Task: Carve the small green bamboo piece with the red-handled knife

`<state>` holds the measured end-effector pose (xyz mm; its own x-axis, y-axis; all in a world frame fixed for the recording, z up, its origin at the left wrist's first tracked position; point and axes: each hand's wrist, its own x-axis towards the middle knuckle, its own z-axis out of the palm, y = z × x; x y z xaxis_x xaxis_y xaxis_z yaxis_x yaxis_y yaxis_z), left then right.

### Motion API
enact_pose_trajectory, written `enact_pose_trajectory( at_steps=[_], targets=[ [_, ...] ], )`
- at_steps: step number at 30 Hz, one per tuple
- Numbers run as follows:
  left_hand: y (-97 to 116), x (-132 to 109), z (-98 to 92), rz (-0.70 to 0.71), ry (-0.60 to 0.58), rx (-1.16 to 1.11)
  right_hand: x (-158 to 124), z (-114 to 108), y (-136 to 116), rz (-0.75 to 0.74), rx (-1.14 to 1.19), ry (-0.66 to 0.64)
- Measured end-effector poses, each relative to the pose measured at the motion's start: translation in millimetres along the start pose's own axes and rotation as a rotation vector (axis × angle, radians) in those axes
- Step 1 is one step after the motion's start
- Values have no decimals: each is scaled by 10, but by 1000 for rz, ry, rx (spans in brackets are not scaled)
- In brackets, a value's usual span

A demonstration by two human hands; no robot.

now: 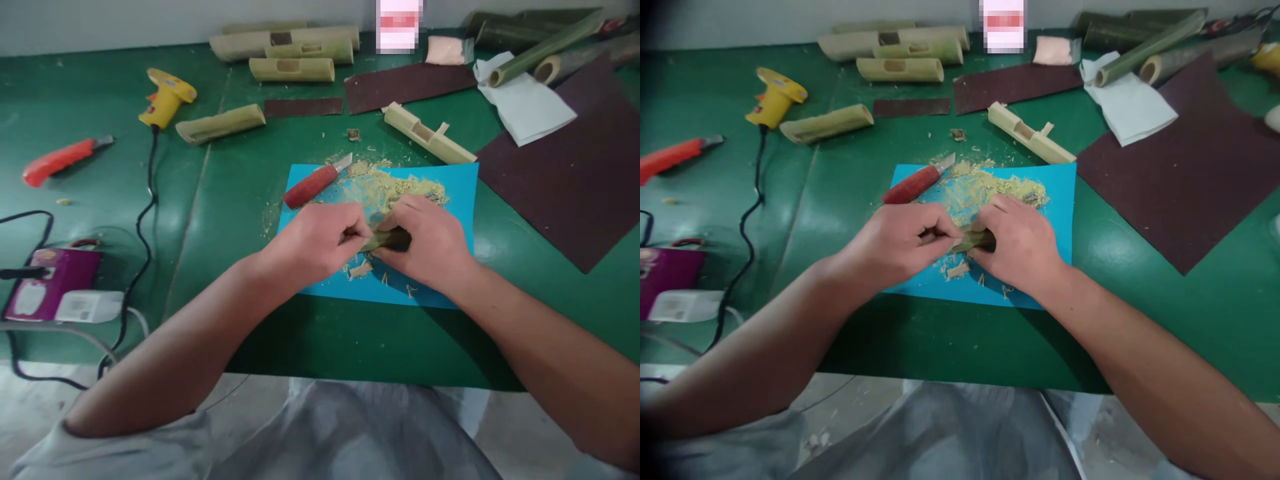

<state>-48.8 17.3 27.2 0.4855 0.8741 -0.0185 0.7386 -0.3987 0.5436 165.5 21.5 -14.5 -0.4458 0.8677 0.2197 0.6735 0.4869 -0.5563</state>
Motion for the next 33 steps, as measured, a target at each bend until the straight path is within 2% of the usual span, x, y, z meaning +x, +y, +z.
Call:
enact_pose_trajectory(
  at_steps=[6, 19, 30, 33],
  targets=[
    [-18, -3, 24, 25, 63, 73, 7, -2, 4, -8, -3, 2],
    [-56, 42, 52, 117, 41, 160, 23, -7, 8, 4, -7, -10],
    [-63, 56, 61, 143, 13, 204, 24, 10, 29, -14, -5, 19],
    [-80, 48, 63, 135, 36, 169, 22, 7, 23, -22, -11, 12]
  ],
)
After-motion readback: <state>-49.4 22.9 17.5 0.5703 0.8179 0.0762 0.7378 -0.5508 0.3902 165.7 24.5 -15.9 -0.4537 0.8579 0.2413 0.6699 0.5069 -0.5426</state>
